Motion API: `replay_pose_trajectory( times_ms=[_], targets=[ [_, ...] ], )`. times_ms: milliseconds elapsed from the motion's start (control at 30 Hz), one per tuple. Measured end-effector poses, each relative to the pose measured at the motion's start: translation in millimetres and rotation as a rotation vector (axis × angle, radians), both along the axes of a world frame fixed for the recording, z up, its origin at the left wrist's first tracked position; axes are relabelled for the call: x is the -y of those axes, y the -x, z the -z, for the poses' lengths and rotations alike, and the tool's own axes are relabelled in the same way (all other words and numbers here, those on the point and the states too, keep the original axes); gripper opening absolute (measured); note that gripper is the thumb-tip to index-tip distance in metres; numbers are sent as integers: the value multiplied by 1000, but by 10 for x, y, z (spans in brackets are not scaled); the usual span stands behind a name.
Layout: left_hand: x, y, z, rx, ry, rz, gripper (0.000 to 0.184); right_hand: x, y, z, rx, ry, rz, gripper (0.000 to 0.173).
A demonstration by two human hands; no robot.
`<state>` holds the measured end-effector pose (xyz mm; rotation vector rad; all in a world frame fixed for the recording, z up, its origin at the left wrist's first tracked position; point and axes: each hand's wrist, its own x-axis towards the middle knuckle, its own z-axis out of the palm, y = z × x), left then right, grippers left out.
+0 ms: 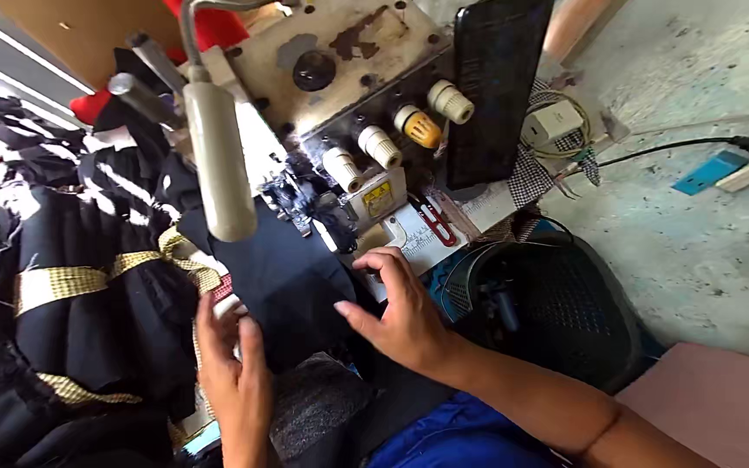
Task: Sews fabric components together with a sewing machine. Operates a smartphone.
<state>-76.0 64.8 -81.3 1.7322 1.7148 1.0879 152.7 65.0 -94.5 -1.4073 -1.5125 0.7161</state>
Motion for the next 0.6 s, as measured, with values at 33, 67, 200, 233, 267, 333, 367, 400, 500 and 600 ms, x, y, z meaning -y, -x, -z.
replay_pose_trajectory(
  times_ms=[33, 67, 200, 233, 267, 333, 367, 400, 500, 600],
  targets=[
    [115, 2, 82, 88, 13, 14, 66, 34, 33, 7, 127, -31, 49, 40],
    [211, 18, 126, 200, 17, 41, 68, 61, 61, 26, 263, -43, 82, 35],
    [369, 177, 14, 407, 6, 39, 72, 144, 2, 76, 575, -43, 80, 14],
    [372, 200, -2, 391, -13, 21, 70, 178, -56, 79, 589, -42, 68, 14],
    [373, 209, -4, 351, -36, -3, 69, 215, -120, 90, 604, -40, 60, 15],
    [385, 198, 28, 188, -99, -71, 68, 299, -250, 116, 622, -18, 41, 16],
    [412, 183, 37, 62, -125, -108, 68, 351, -314, 130, 616, -1, 22, 17],
    [448, 151, 33, -61, -160, -153, 65, 414, -376, 135, 592, 15, -4, 18],
    [546, -127, -100, -112, -273, -173, 36, 666, -508, 34, 376, 10, -144, 19],
    [601, -551, -250, 249, -7, 85, 34, 928, -501, -139, 197, -32, -286, 18]
  ],
)
